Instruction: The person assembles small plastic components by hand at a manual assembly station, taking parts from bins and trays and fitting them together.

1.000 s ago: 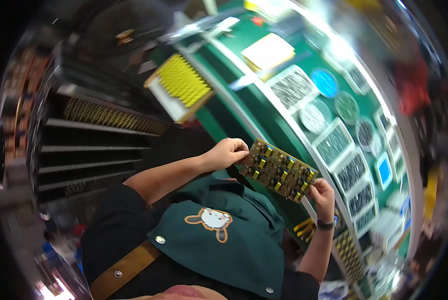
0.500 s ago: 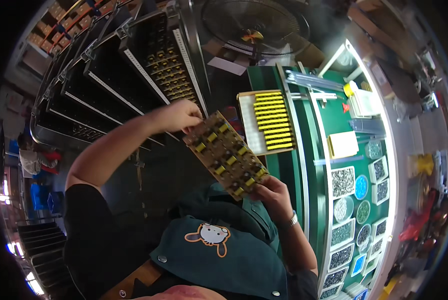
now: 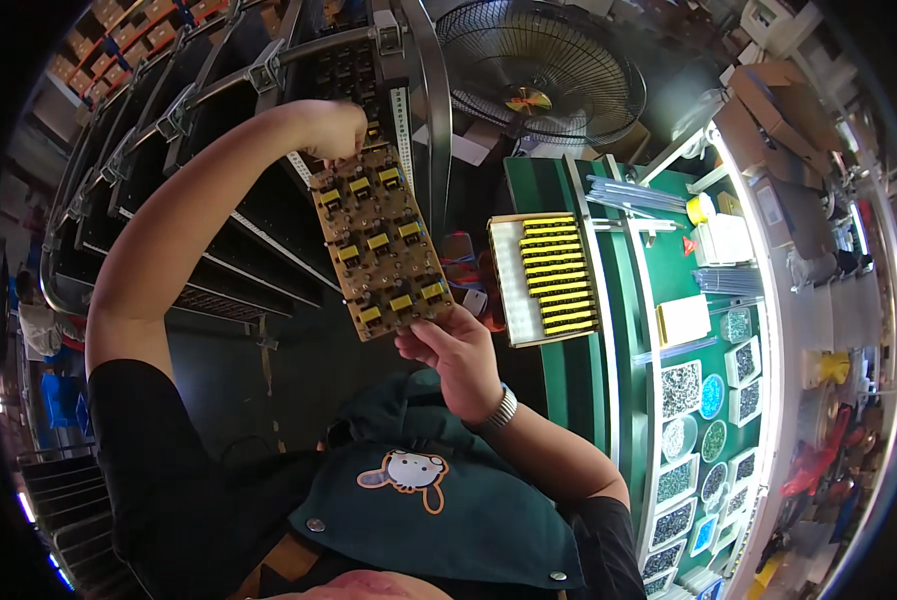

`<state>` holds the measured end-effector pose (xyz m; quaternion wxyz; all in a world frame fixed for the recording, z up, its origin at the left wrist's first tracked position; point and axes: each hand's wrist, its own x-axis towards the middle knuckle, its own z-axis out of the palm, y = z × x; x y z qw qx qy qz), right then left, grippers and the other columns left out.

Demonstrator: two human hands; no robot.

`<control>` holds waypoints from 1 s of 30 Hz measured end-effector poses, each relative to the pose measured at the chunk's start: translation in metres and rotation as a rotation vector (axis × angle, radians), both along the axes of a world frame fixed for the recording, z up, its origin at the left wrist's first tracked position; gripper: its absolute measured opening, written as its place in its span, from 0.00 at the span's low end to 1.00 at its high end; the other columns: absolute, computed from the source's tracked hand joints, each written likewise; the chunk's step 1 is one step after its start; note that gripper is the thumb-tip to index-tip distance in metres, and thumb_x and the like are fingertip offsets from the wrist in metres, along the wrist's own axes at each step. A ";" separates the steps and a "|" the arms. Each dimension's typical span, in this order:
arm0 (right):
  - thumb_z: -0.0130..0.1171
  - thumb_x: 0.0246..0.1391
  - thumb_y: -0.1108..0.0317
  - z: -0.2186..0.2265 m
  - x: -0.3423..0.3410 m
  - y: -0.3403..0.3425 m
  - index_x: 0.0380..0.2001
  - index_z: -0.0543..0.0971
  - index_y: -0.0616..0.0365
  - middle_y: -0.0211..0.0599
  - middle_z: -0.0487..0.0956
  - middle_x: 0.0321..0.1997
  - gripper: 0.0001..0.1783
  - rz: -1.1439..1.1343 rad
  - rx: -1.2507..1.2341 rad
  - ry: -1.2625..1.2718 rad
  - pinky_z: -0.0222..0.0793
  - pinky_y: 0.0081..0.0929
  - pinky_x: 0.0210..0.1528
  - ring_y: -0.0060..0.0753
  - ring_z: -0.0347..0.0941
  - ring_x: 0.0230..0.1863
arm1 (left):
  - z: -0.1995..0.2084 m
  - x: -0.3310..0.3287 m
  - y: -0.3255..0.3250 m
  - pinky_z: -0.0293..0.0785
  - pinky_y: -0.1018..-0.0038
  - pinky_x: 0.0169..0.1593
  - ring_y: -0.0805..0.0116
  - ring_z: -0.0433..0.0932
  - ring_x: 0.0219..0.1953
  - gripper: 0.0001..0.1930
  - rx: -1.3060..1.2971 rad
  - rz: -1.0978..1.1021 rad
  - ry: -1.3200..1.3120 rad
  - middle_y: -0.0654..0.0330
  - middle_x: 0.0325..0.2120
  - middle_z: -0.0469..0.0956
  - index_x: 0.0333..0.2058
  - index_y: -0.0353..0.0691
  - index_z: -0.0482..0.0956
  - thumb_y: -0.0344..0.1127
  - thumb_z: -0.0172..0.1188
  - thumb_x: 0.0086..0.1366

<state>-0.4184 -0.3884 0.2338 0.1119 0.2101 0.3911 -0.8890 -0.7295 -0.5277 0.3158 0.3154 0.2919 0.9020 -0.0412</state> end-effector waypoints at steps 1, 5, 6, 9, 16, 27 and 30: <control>0.55 0.61 0.77 -0.001 -0.006 -0.003 0.44 0.73 0.65 0.46 0.81 0.38 0.09 -0.007 0.002 0.008 0.77 0.26 0.41 0.35 0.79 0.34 | 0.001 -0.005 0.002 0.75 0.66 0.32 0.60 0.78 0.25 0.14 -0.015 -0.013 -0.003 0.54 0.27 0.83 0.32 0.33 0.84 0.26 0.49 0.51; 0.55 0.61 0.77 -0.003 -0.023 -0.010 0.44 0.73 0.65 0.46 0.81 0.38 0.09 -0.026 0.008 0.032 0.77 0.26 0.42 0.35 0.79 0.35 | 0.005 -0.023 0.005 0.75 0.67 0.31 0.59 0.77 0.24 0.14 -0.061 -0.048 -0.014 0.54 0.27 0.83 0.32 0.32 0.84 0.26 0.50 0.51; 0.55 0.61 0.77 -0.003 -0.026 -0.012 0.44 0.73 0.65 0.46 0.81 0.38 0.09 -0.032 0.007 0.030 0.77 0.26 0.42 0.35 0.79 0.35 | 0.005 -0.027 0.003 0.74 0.67 0.31 0.59 0.77 0.24 0.14 -0.047 -0.049 -0.001 0.54 0.26 0.83 0.32 0.32 0.84 0.26 0.50 0.51; 0.55 0.62 0.76 -0.003 -0.033 -0.015 0.44 0.73 0.65 0.46 0.81 0.38 0.08 -0.051 0.005 0.023 0.77 0.26 0.42 0.35 0.79 0.35 | 0.004 -0.034 0.000 0.74 0.68 0.30 0.59 0.76 0.22 0.13 -0.006 -0.053 0.036 0.55 0.26 0.82 0.31 0.32 0.83 0.26 0.50 0.51; 0.55 0.62 0.76 -0.004 -0.036 -0.022 0.44 0.72 0.65 0.45 0.81 0.38 0.09 -0.058 -0.014 0.027 0.77 0.27 0.43 0.35 0.79 0.35 | -0.003 -0.039 -0.002 0.74 0.67 0.28 0.58 0.75 0.22 0.11 -0.014 -0.016 0.082 0.53 0.25 0.82 0.30 0.30 0.81 0.27 0.51 0.53; 0.55 0.61 0.75 -0.002 -0.054 -0.032 0.45 0.72 0.66 0.46 0.80 0.39 0.10 -0.077 -0.036 0.061 0.76 0.28 0.44 0.35 0.79 0.37 | 0.002 -0.029 0.000 0.76 0.65 0.28 0.56 0.77 0.22 0.07 0.068 -0.031 0.371 0.49 0.27 0.82 0.29 0.29 0.80 0.25 0.56 0.53; 0.55 0.61 0.75 0.000 -0.060 -0.034 0.45 0.72 0.66 0.46 0.80 0.40 0.10 -0.077 -0.029 0.073 0.76 0.28 0.45 0.35 0.79 0.38 | 0.003 -0.024 -0.001 0.77 0.64 0.29 0.56 0.78 0.22 0.05 0.116 -0.039 0.465 0.48 0.27 0.82 0.28 0.29 0.80 0.24 0.57 0.53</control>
